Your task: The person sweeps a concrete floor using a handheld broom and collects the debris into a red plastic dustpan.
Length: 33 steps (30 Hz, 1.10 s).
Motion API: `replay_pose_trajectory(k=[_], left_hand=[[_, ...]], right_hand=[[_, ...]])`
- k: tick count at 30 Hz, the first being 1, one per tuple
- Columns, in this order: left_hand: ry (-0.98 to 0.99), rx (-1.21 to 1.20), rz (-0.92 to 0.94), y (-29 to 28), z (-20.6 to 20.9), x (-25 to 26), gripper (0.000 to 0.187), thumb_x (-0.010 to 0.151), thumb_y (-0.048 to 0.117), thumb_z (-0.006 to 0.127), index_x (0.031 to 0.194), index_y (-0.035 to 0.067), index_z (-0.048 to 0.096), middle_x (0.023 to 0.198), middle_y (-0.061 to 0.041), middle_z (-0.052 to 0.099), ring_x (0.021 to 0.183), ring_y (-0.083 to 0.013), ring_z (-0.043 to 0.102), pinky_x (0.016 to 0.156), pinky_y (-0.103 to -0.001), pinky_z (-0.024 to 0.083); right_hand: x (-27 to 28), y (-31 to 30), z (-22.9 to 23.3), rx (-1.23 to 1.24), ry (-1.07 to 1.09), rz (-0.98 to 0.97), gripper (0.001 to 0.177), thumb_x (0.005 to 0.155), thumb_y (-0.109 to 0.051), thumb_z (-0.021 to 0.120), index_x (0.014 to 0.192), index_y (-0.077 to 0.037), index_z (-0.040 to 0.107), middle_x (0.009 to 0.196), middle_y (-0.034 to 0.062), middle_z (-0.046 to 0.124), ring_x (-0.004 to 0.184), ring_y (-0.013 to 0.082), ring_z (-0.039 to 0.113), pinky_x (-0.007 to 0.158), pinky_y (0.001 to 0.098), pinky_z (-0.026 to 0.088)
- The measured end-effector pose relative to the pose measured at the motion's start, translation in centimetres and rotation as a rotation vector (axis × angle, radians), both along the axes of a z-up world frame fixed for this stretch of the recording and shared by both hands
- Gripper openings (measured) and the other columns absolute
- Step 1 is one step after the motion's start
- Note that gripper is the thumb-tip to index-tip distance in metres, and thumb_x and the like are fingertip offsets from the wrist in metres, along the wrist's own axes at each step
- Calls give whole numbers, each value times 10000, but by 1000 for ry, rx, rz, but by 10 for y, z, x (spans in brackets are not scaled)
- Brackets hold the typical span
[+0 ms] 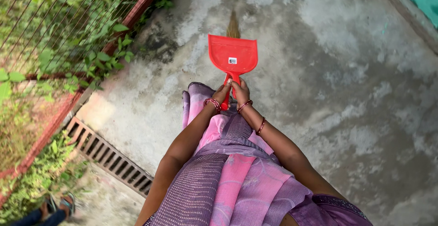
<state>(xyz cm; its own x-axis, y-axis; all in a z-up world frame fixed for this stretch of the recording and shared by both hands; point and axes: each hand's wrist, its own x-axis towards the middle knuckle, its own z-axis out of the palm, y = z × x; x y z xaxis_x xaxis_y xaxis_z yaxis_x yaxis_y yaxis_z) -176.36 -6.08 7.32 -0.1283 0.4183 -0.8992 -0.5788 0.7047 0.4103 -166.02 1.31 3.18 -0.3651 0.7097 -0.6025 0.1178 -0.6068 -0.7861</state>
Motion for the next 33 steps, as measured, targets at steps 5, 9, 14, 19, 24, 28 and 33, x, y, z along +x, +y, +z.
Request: replay_pose_trajectory(k=[5, 9, 14, 19, 24, 28, 33], left_hand=[[-137, 128, -166, 6, -28, -17, 909, 844, 829, 476, 1367, 88, 523, 949, -162, 645, 593, -229, 646, 460, -351, 561], [-374, 48, -268, 6, -53, -48, 711, 880, 685, 564, 1269, 90, 564, 1010, -141, 680, 731, -237, 692, 602, -404, 613], [-437, -104, -305, -6, -72, -80, 467, 905, 453, 585, 1136, 49, 617, 971, -147, 702, 749, -280, 713, 637, -455, 621], [-160, -86, -346, -29, -80, -97, 417, 921, 427, 583, 1045, 39, 675, 855, -194, 657, 627, -290, 580, 515, -456, 477], [-245, -171, -42, -63, -79, -108, 291, 912, 322, 563, 924, 36, 615, 864, -146, 673, 702, -272, 686, 615, -444, 599], [-82, -140, -226, -81, -82, -115, 112, 809, 133, 596, 848, 33, 625, 854, -155, 656, 675, -276, 669, 592, -431, 576], [-252, -25, -227, -120, -82, -128, 54, 749, 49, 580, 774, 11, 549, 923, -222, 678, 753, -320, 682, 684, -452, 611]], right_hand=[[0, -31, -16, -113, -28, -37, 427, 968, -284, 610, 1312, -30, 608, 1121, 76, 714, 951, 153, 686, 806, 288, 556], [-26, -52, -20, 17, 44, -110, 433, 977, -266, 617, 1343, -36, 607, 1150, 75, 702, 1002, 147, 668, 858, 284, 554], [-48, -87, -13, 72, -312, 123, 362, 911, -203, 658, 1232, -37, 662, 1067, 119, 738, 935, 182, 705, 817, 321, 559], [-79, -128, -14, 247, -116, -149, 342, 977, -240, 639, 1203, 1, 732, 1340, 78, 632, 1194, 141, 603, 970, 288, 497], [-88, -151, -23, -392, 92, -557, 568, 937, -157, 683, 1407, 17, 415, 1263, 212, 655, 1062, 252, 708, 832, 335, 622], [-86, -161, -30, -334, 125, -391, 757, 865, -6, 696, 1529, 57, 337, 1202, 195, 694, 1056, 285, 727, 835, 370, 642], [-70, -207, -26, -240, 204, -508, 822, 764, 60, 649, 1512, -32, 321, 1033, 236, 702, 852, 307, 734, 730, 411, 625]])
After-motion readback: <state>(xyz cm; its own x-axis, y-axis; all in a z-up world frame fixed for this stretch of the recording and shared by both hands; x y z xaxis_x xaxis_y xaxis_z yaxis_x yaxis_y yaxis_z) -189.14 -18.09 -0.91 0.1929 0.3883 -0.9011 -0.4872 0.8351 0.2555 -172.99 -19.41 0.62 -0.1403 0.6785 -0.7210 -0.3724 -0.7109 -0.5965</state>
